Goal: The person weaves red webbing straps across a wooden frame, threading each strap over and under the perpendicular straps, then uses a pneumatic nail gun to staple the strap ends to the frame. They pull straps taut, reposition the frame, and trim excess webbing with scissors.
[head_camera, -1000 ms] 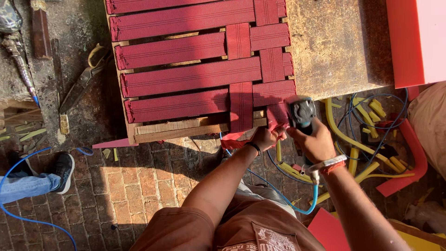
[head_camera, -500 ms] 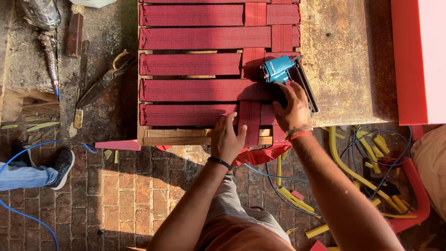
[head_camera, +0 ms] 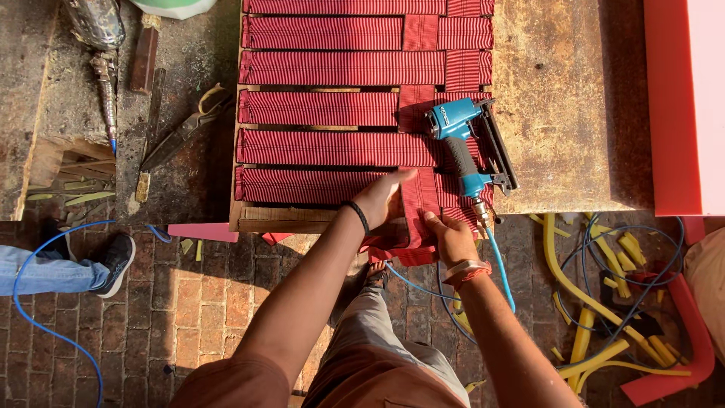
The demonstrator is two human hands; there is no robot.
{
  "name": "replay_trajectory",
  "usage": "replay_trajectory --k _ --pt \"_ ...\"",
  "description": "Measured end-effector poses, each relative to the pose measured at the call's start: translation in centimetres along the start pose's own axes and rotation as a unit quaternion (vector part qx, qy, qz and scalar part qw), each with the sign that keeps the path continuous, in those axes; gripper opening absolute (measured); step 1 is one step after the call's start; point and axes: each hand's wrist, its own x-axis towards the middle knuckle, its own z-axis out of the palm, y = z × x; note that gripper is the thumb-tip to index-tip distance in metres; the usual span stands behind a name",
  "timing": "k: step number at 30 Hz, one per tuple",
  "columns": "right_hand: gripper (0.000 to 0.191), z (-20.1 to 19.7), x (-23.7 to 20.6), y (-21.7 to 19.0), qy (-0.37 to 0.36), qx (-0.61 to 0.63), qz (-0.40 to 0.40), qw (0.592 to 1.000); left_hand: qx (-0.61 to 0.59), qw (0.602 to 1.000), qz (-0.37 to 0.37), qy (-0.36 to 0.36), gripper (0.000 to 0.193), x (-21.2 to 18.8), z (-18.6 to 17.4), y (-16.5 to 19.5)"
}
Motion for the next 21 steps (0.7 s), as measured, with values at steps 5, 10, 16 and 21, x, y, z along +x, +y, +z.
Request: replay_trajectory --k 5,10,16,21 --pt "0.032 0.8 -0.7 1.4 -0.051 0.140 -0.041 0.988 -0.313 0.929 -0.135 -0.146 0.055 1.9 1.9 3.7" --pt "0.036 0.7 -3.1 1.1 0.015 -0.261 -0.009 0.965 -0.259 0.950 -0.072 -0.160 0.031 3.1 2.5 3.3" --pt "0.070 -2.4 -2.1 1.6 0.150 -0.571 -0.460 0.663 -0.201 0.978 -0.046 -0.018 0.020 4.0 3.9 2.0" --pt "0.076 -3.0 2.4 3.1 0.148 -0.611 -0.416 0.657 -0.192 0.981 -0.035 0.009 0.027 2.5 4.7 2.7"
